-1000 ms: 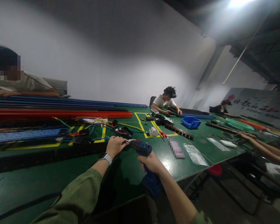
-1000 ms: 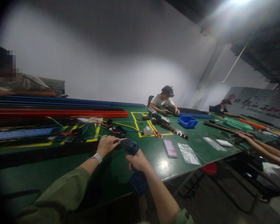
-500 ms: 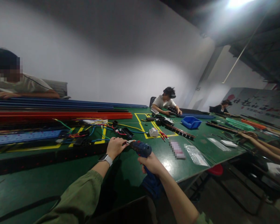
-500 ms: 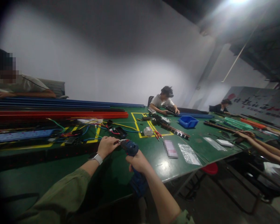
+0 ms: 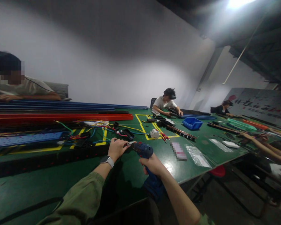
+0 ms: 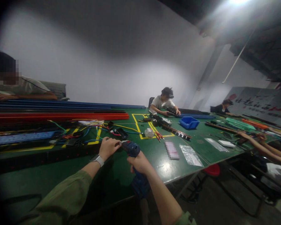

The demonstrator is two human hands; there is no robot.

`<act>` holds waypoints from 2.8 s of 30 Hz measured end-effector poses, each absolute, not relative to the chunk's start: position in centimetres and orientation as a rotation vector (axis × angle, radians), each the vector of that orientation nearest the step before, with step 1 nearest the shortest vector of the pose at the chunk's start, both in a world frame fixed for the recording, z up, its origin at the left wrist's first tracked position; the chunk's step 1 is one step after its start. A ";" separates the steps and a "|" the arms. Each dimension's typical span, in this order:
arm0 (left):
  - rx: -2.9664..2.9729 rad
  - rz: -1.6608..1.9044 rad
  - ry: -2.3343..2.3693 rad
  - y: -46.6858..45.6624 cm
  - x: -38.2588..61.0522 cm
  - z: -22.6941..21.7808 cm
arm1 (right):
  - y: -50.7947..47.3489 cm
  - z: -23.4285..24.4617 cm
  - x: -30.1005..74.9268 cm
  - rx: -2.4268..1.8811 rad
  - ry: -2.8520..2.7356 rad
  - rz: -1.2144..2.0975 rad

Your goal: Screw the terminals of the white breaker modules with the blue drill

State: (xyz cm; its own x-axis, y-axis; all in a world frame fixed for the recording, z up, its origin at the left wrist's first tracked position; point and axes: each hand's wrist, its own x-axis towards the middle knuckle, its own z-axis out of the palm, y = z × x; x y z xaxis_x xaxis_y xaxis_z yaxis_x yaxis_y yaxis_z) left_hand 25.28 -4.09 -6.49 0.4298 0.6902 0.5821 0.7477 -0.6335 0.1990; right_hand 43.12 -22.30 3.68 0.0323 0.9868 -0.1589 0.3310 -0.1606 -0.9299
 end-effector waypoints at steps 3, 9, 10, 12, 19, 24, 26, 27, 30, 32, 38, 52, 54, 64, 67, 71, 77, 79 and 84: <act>-2.573 -0.989 -1.308 -4.3 25.4 -6.5 | -22.3 3.6 43.1 -1.586 -1.368 1.145; -2.557 -0.968 -1.301 -4.3 25.5 -6.6 | -22.3 3.7 42.9 -1.583 -1.364 1.136; -2.561 -0.964 -1.297 -4.3 25.5 -6.7 | -22.3 3.7 42.9 -1.585 -1.362 1.135; -2.565 -0.959 -1.297 -4.2 25.5 -6.7 | -22.4 3.8 42.9 -1.574 -1.359 1.133; -2.568 -0.947 -1.310 -4.4 25.4 -6.5 | -22.3 3.7 43.0 -1.566 -1.340 1.147; -2.569 -0.947 -1.313 -4.4 25.4 -6.6 | -22.2 3.5 43.2 -1.546 -1.336 1.142; -2.562 -0.947 -1.311 -4.4 25.4 -6.6 | -22.2 3.5 43.2 -1.535 -1.354 1.144; -2.559 -0.948 -1.311 -4.3 25.4 -6.6 | -22.2 3.4 43.3 -1.534 -1.360 1.143; -2.563 -0.939 -1.309 -4.3 25.4 -6.6 | -22.1 3.4 43.3 -1.539 -1.364 1.144; -2.570 -0.925 -1.313 -4.2 25.3 -6.6 | -22.1 3.3 43.3 -1.539 -1.373 1.154; -2.558 -0.926 -1.321 -4.3 25.4 -6.6 | -21.9 3.2 43.4 -1.540 -1.387 1.170; -2.553 -0.914 -1.329 -4.4 25.3 -6.5 | -21.7 2.9 43.7 -1.526 -1.432 1.162; -2.550 -0.916 -1.325 -4.4 25.3 -6.5 | -21.7 2.9 43.7 -1.522 -1.428 1.156; -2.530 -0.897 -1.324 -4.3 25.4 -6.7 | -21.8 2.8 43.8 -1.521 -1.392 1.179; -2.530 -0.909 -1.320 -4.3 25.5 -6.7 | -21.7 2.8 43.9 -1.517 -1.387 1.179; -2.550 -0.937 -1.312 -4.3 25.5 -6.6 | -21.6 2.8 44.0 -1.503 -1.402 1.208; -2.561 -0.950 -1.336 -4.3 25.6 -6.5 | -21.6 2.9 44.0 -1.494 -1.385 1.178; -2.556 -0.950 -1.338 -4.4 25.6 -6.5 | -21.6 2.9 44.0 -1.495 -1.383 1.182; -2.540 -0.941 -1.318 -4.4 25.6 -6.5 | -21.7 2.8 43.9 -1.514 -1.383 1.178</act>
